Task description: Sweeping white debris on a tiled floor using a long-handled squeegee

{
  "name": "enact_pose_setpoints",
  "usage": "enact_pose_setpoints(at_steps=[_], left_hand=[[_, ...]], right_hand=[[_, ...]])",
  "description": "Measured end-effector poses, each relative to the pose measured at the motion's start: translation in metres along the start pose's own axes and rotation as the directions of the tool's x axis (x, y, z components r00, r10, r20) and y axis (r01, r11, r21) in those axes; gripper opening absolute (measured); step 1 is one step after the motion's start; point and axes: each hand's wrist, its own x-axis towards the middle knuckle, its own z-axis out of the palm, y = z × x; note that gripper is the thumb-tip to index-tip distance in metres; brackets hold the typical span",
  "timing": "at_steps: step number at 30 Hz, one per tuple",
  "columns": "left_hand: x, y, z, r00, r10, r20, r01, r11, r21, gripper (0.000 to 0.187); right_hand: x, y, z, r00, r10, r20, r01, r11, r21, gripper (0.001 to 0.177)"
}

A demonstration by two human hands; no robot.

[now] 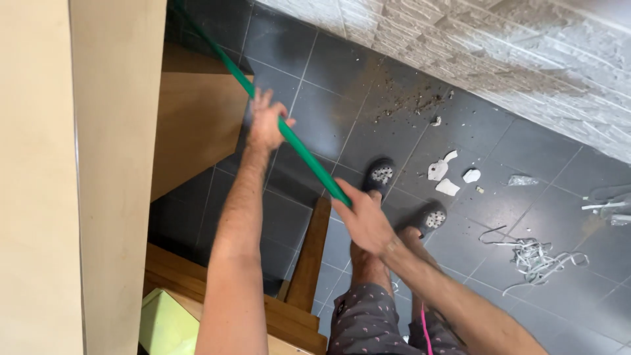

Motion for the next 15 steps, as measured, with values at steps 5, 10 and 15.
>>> enact_pose_setpoints(at_steps=[5, 10, 15], left_hand=[[-0.068, 0.073, 0.02, 0.943, 0.307, 0.13, -0.306, 0.952, -0.021, 0.039], [-0.057, 0.032, 0.023, 0.971, 0.217, 0.098, -0.222, 0.974, 0.037, 0.028], [0.0, -0.088, 0.059, 0.974, 0.14, 0.18, -0.186, 0.946, 0.267, 0.058]], right_hand=[[-0.103, 0.021, -0.043, 0.994, -0.056, 0.099, 0.074, 0.979, -0.189, 0.064], [-0.054, 0.04, -0.027, 0.993, -0.012, 0.118, 0.037, 0.976, -0.212, 0.062], [0.034, 0.027, 0.016, 0.988, -0.088, 0.124, 0.121, 0.95, -0.289, 0.049]])
